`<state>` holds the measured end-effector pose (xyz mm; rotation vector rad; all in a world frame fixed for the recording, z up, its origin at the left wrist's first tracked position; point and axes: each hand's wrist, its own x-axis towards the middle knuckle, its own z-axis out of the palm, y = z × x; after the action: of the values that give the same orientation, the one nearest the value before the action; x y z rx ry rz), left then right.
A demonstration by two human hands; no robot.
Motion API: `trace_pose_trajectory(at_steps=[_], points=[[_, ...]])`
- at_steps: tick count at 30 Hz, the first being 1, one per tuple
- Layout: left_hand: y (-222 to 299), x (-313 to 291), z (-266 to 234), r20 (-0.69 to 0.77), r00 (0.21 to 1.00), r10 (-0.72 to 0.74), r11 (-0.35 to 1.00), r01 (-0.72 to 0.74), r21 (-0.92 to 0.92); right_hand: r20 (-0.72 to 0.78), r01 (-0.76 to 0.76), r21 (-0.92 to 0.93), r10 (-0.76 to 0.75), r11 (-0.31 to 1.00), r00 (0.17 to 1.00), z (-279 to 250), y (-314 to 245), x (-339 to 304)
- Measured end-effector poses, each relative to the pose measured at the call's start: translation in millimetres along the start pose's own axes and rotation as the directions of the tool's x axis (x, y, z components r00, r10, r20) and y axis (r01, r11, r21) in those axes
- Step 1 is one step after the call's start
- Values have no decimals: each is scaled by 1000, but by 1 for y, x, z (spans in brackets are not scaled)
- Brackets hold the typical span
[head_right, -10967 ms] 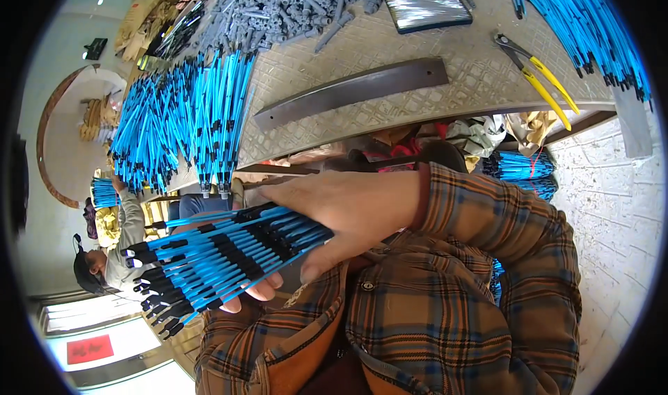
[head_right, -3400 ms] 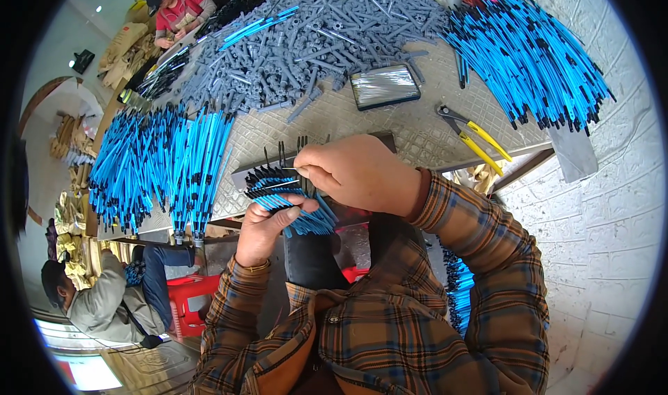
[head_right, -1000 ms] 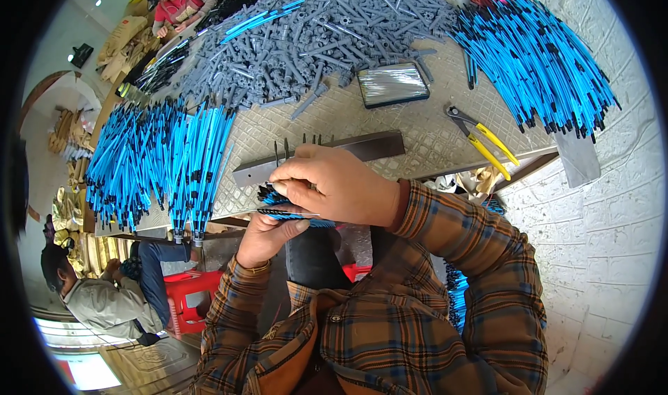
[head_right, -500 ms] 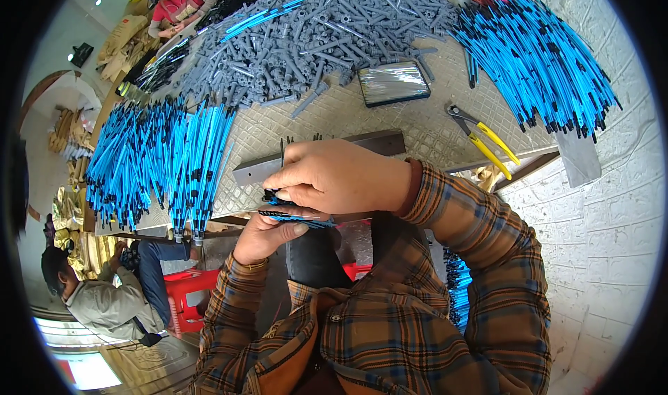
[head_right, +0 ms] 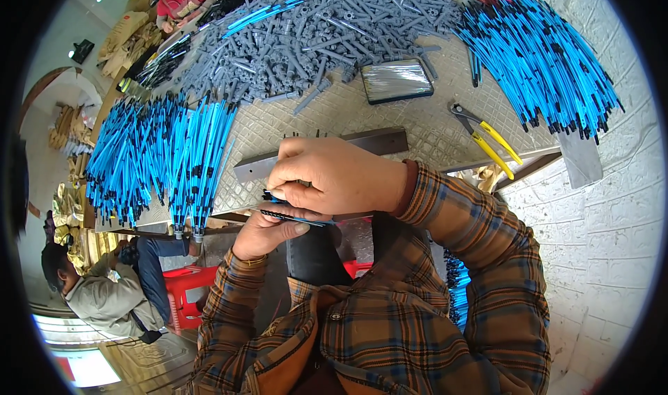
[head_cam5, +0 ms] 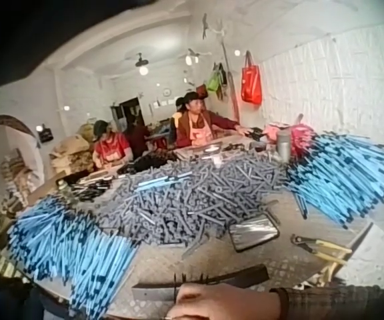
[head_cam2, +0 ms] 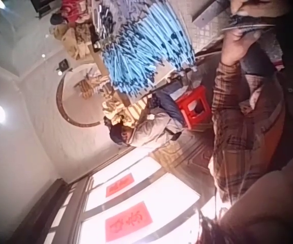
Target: The person assembles blue plastic strips into a black holder, then trims the strips using pliers.
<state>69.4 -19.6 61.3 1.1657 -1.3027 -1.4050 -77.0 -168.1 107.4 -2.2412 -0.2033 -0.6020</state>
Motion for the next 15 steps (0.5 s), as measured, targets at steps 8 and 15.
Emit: trace_pose_trajectory(at_steps=[8,15], points=[[1,-5,2,-40,998,-39,996,35,-87,40,-113,-29,114,993,993,0,-4,4],[-12,-5,-7,19,995,98,960,-90,-266,94,-32,46,28,998,995,-7,6,6]])
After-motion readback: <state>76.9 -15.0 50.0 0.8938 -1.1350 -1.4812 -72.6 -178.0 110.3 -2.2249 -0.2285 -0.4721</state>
